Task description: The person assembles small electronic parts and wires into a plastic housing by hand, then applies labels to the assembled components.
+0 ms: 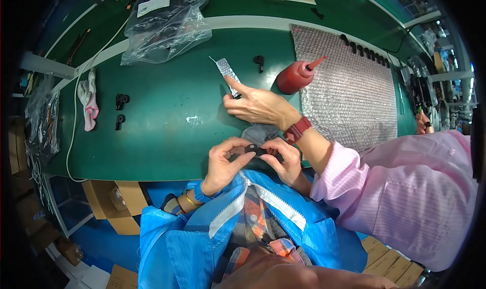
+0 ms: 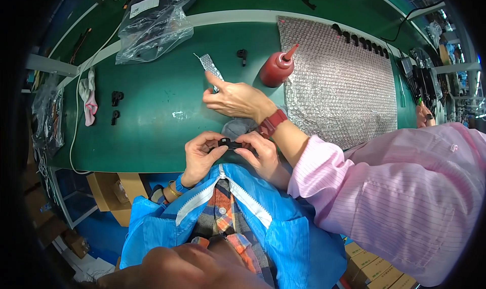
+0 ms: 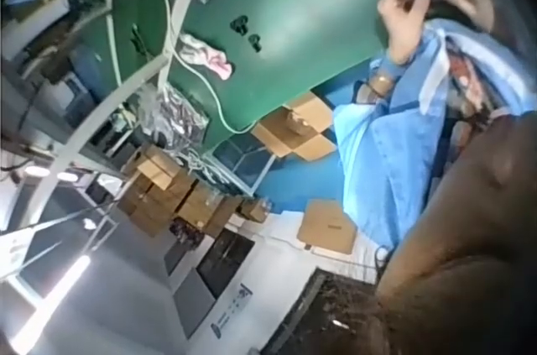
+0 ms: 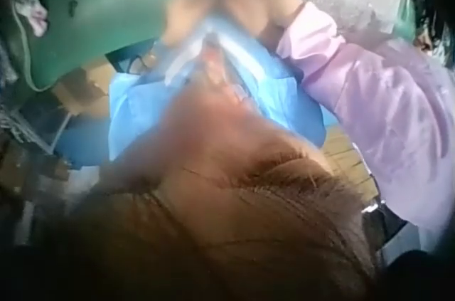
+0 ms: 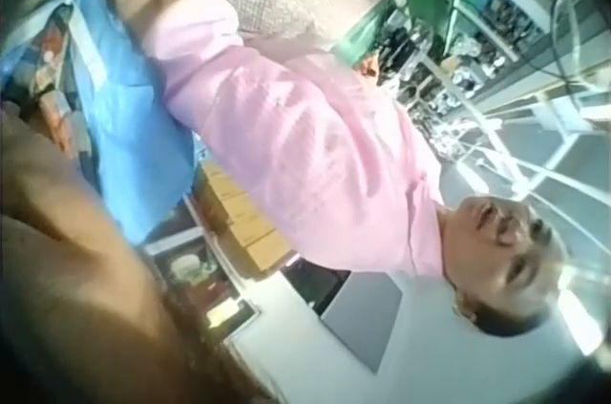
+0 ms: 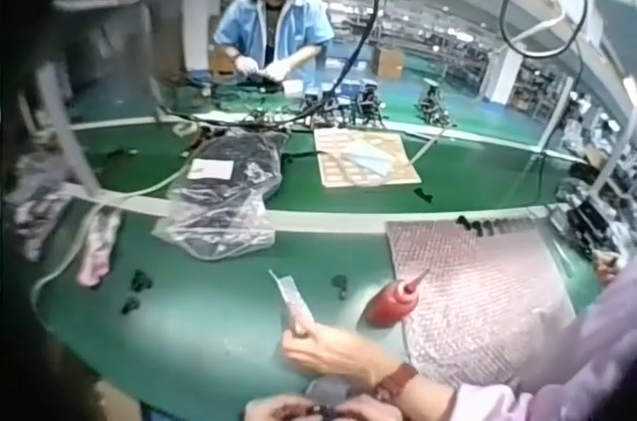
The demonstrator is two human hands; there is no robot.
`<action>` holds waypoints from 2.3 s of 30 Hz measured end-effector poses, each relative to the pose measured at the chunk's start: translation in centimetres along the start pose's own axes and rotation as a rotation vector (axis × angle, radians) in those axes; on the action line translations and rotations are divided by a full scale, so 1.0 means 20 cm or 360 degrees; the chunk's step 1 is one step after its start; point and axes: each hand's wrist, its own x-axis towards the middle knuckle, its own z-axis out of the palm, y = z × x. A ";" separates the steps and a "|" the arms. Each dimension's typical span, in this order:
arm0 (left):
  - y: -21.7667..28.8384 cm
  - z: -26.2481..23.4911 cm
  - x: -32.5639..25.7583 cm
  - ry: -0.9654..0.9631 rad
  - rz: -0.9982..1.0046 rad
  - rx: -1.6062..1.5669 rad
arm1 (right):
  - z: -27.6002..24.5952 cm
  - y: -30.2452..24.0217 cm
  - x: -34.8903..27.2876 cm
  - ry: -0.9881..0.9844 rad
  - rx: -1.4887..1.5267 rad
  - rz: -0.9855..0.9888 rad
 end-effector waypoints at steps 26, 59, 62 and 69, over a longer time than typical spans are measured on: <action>0.00 -0.01 0.08 0.0016 0.0158 0.0336 | 0.00 0.03 0.05 0.0030 -0.0456 -0.0244; 0.01 -0.03 0.08 -0.0091 -0.0392 -0.0139 | 0.02 0.03 0.00 0.0146 -0.0490 -0.0313; 0.01 -0.03 0.07 -0.0107 -0.0374 -0.0100 | 0.01 0.02 0.00 0.0133 -0.0532 -0.0329; 0.04 -0.02 0.07 -0.0124 -0.0364 -0.0042 | 0.01 0.00 0.00 0.0108 -0.0429 -0.0229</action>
